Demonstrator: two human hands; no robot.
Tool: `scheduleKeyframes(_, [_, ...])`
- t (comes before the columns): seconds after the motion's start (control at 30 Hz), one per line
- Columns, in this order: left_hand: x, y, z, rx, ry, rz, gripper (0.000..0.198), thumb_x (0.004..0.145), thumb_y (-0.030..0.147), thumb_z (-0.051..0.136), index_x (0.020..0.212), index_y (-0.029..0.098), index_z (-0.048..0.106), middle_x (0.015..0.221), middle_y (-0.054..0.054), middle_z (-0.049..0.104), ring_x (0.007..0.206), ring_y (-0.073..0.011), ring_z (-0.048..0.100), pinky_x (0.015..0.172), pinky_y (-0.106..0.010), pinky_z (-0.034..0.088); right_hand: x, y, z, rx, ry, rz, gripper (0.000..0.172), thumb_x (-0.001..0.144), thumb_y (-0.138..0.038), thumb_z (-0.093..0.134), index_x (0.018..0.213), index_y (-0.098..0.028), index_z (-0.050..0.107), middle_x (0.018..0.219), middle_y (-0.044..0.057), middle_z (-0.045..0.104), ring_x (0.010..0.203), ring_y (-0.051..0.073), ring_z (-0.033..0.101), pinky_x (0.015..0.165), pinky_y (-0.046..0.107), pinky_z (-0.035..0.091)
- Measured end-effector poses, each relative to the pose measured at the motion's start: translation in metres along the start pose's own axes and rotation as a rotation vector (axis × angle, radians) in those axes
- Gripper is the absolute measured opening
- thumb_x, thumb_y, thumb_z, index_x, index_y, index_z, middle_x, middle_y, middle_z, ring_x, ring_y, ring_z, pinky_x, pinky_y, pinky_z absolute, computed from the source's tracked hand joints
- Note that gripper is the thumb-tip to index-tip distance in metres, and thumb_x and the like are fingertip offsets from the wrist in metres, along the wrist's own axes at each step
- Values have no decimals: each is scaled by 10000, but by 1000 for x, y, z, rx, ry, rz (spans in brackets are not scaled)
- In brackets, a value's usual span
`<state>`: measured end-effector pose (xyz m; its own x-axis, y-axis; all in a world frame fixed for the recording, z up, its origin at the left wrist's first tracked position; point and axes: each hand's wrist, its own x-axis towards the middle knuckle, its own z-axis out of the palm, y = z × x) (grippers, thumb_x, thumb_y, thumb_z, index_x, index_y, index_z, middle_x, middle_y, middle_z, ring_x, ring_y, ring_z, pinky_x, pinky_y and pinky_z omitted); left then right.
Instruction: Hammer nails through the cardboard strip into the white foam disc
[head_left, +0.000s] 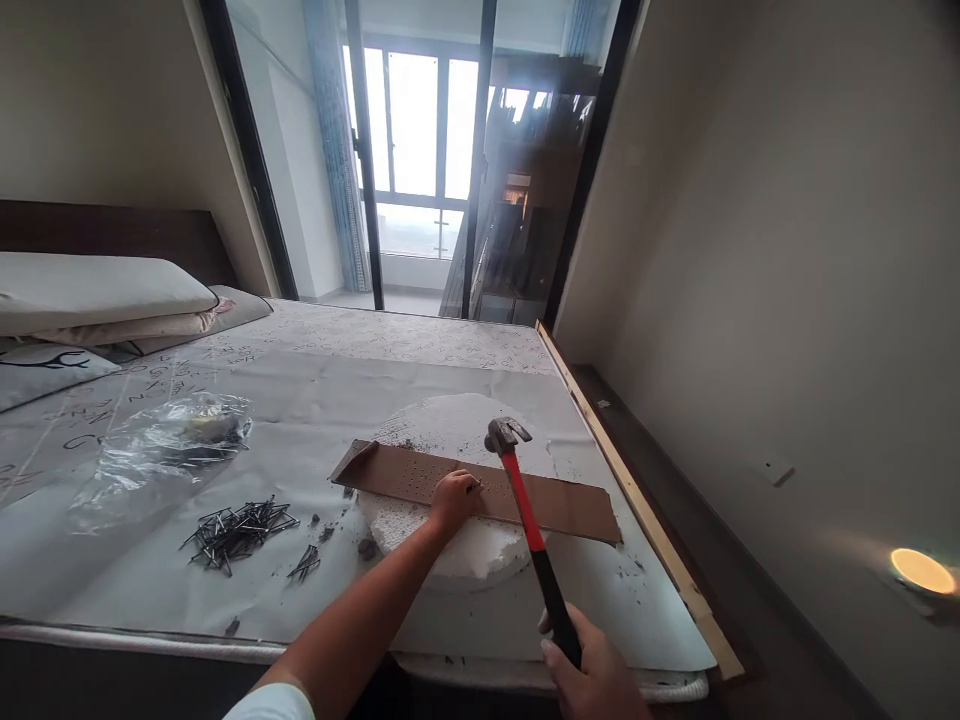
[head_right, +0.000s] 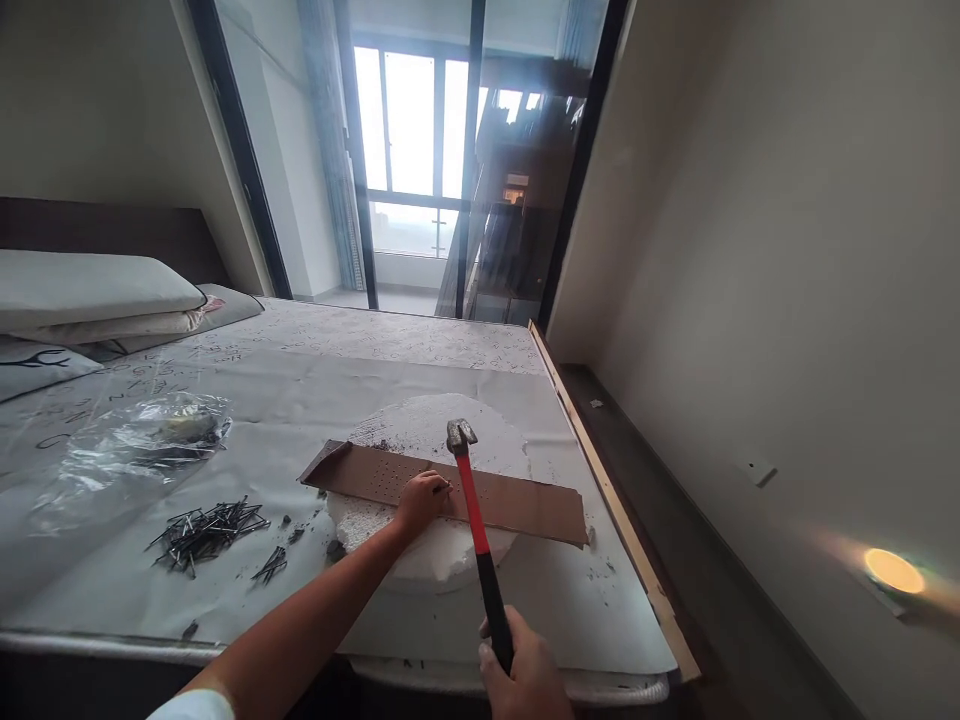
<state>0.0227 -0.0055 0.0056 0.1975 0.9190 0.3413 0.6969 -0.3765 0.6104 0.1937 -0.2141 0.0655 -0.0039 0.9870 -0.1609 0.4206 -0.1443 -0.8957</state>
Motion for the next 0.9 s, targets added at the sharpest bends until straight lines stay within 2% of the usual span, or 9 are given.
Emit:
scheduleKeyframes(0.2, [1,-2,1,-7,12,-12,182,726,204,566,557,168,624,650,-26,588,627,-133,530,586,-235,355,3,1,2,-60,-15,50,52,666,-237,414,649,-201,446,577,-18,436,575,149,430,553,247,333])
scheduleKeyframes(0.37, [1,-3,1,5,2,15,181,744,217,541,602,176,646,677,-28,603,653,-138,540,604,-241,360,4,1,0,-82,48,-33,102,706,-267,389,730,-199,461,604,-9,476,591,163,464,581,255,348])
scheduleKeyframes(0.53, [1,-3,-1,46,0,5,210,726,193,539,536,173,626,628,-28,574,612,-138,518,576,-246,359,10,4,5,-72,-123,20,38,678,-208,404,650,-196,427,624,-3,465,619,153,451,565,243,327])
scheduleKeyframes(0.6, [0,-3,-1,32,-10,3,221,728,194,530,532,178,630,644,-32,582,612,-138,518,578,-250,370,10,3,6,-74,-99,15,43,689,-222,404,658,-199,422,590,-23,422,571,140,426,530,239,306])
scheduleKeyframes(0.73, [-2,-3,-1,-21,-3,-2,158,705,178,522,685,197,677,733,-31,619,692,-147,551,648,-259,406,6,-2,4,-68,23,-31,76,712,-252,402,725,-200,456,572,-26,449,553,149,450,547,246,334])
scheduleKeyframes(0.8, [-2,-4,-3,-93,34,-8,210,658,131,511,789,194,663,776,-29,622,718,-146,555,663,-257,415,8,-1,4,-81,11,-10,77,705,-237,412,733,-195,470,617,-3,499,599,163,484,582,249,358])
scheduleKeyframes(0.9, [2,-8,-7,-315,109,-79,289,595,92,459,841,171,589,777,-26,602,697,-130,552,638,-244,429,17,5,8,-89,-62,75,79,669,-163,407,692,-179,481,677,31,542,669,174,504,625,253,372])
